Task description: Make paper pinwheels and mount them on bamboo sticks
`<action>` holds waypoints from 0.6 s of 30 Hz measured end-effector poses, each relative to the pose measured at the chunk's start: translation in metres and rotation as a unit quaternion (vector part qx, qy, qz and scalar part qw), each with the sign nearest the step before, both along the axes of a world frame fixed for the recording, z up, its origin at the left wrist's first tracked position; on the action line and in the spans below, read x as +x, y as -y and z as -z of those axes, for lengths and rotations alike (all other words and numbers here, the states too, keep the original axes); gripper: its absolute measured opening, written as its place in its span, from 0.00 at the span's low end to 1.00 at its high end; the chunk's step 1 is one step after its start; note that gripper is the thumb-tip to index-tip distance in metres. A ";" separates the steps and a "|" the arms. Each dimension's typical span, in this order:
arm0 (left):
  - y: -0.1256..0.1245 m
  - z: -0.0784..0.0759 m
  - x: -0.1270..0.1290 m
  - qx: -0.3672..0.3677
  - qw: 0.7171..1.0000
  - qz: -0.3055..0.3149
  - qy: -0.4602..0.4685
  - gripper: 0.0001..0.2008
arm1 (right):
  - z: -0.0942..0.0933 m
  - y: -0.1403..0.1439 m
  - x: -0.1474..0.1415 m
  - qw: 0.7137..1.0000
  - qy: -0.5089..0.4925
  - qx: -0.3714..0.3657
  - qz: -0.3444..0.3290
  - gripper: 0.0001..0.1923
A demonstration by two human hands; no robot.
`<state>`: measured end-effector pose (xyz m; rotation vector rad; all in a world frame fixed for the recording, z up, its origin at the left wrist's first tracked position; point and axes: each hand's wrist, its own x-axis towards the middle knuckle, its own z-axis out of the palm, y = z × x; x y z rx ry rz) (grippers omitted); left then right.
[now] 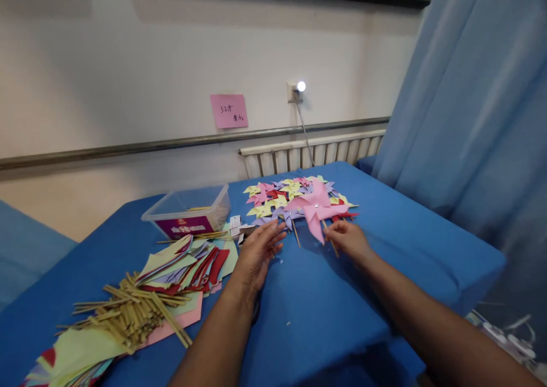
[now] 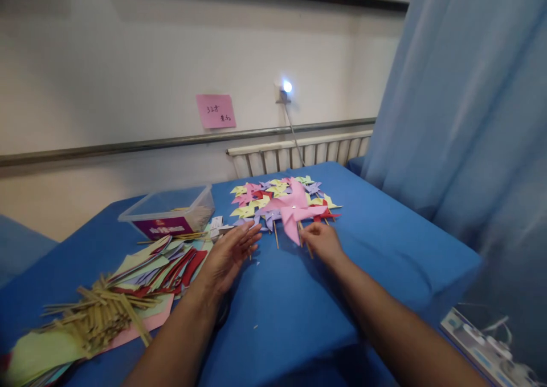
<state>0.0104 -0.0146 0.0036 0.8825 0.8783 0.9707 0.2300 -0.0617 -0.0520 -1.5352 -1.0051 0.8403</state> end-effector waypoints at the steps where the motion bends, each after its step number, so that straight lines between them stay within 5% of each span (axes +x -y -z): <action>1: 0.001 0.000 0.001 0.002 1.000 -0.004 -0.012 0.21 | 0.004 0.004 0.019 0.996 0.063 -0.029 0.054 0.15; 8: -0.002 0.001 0.005 -0.005 0.998 -0.003 -0.057 0.18 | 0.022 0.024 0.124 0.953 0.209 -0.131 0.177 0.09; 18: -0.003 0.004 0.006 -0.015 0.997 0.005 -0.080 0.14 | 0.022 0.026 0.144 0.909 0.322 -0.204 0.169 0.10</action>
